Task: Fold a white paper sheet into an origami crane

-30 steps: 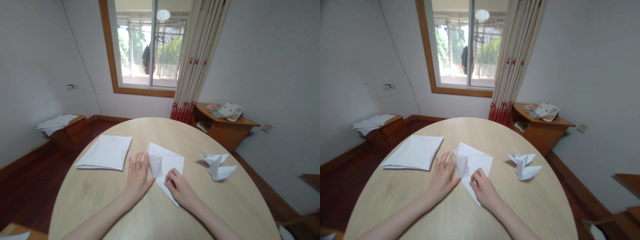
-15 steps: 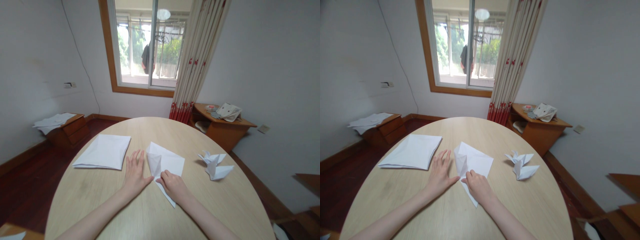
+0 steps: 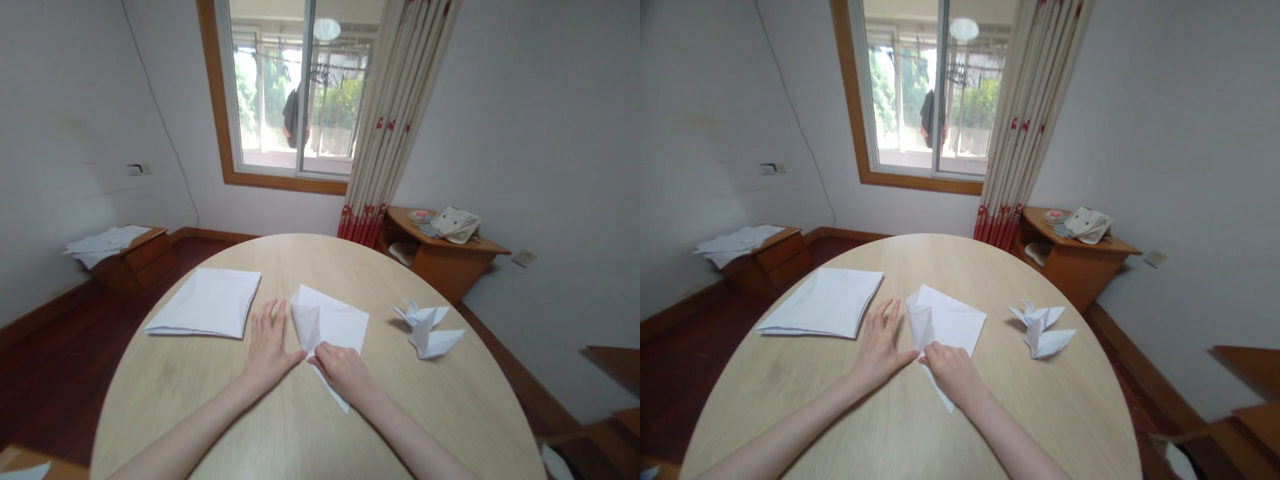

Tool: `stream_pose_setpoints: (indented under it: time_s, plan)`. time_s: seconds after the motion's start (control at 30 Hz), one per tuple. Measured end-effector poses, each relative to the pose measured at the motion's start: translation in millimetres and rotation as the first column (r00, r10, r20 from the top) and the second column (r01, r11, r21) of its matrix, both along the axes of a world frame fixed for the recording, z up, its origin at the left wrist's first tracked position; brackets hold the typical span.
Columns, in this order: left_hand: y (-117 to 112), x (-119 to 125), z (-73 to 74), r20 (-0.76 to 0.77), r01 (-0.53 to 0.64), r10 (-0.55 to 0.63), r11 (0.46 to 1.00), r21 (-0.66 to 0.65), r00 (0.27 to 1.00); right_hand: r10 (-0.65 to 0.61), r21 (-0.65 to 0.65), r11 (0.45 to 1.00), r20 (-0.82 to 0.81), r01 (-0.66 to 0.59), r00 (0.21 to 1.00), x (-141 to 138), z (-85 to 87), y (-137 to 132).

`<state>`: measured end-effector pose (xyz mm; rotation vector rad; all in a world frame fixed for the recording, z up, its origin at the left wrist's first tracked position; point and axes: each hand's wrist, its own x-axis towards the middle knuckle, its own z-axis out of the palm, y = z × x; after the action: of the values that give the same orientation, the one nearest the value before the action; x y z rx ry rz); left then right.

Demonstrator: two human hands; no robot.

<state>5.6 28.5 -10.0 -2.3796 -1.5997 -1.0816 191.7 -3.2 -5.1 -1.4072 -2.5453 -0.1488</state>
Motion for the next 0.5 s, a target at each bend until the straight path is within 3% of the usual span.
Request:
stream_pose_setpoints:
  time_s: [0.3,0.5]
  plan:
    - [-3,2,2.5,-0.042,-0.003,0.003,1.0,0.011,0.999,0.007,-0.083,0.997,0.008,-0.006,1.0,3,13.2,-3]
    - [-4,1,4.0,-0.065,0.0,0.0,1.0,0.0,0.998,0.003,-0.161,0.987,-0.087,-0.017,0.996,7,14.6,-3]
